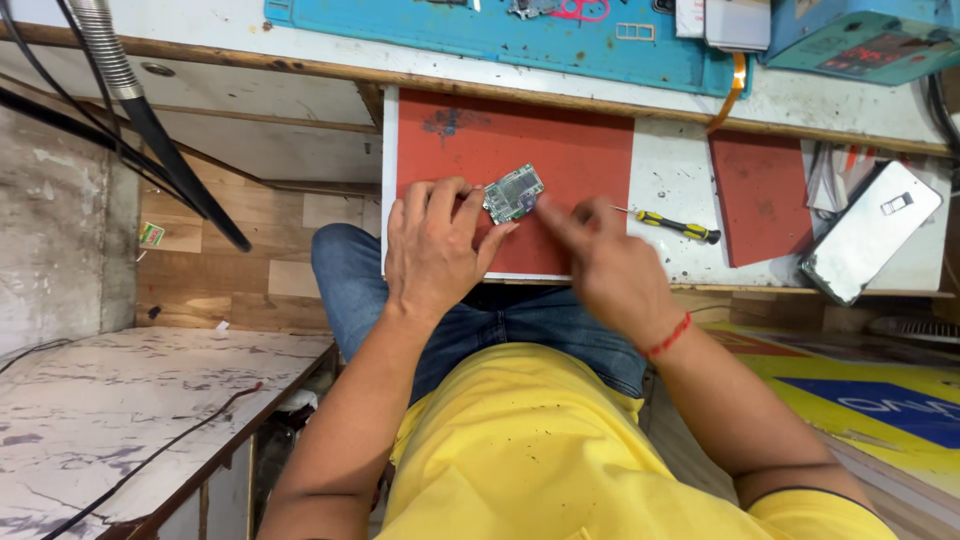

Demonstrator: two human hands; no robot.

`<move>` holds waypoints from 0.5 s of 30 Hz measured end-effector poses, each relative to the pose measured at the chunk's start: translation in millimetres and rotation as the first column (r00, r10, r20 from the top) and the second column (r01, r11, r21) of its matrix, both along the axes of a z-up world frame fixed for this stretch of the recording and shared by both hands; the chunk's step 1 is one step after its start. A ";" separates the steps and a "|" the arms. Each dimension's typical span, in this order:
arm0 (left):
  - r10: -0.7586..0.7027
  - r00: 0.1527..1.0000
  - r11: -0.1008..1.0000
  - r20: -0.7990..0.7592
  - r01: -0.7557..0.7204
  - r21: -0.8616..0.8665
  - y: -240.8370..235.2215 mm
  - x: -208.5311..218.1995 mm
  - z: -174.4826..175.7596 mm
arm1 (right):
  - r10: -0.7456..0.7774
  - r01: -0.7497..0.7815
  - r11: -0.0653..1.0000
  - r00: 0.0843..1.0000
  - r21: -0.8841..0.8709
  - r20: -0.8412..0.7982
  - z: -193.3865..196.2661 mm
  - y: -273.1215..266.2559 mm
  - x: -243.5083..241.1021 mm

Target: The person cleans a small circuit board and a smartphone screen using a toothbrush and a hot air gun. They scrub the circuit board, then the phone screen, and finally apply hot air to the circuit board.

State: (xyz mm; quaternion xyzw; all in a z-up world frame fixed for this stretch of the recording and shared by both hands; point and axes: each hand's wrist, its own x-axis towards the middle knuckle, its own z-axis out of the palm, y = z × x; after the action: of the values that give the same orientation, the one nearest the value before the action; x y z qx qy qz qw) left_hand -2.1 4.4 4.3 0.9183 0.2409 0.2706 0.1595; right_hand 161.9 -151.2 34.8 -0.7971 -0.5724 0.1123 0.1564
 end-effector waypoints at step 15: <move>0.028 0.999 1.000 -0.043 -0.028 0.005 -4.0 3.8 -10.5 | -0.075 0.075 0.997 0.996 -0.005 0.056 2.1 3.7 4.5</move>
State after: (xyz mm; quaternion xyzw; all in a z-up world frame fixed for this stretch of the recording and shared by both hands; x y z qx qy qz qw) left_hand 1.7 0.4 -6.2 0.9209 0.2563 0.2536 0.1483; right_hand 166.5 -147.5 36.9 -0.8213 -0.5458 0.0861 0.1418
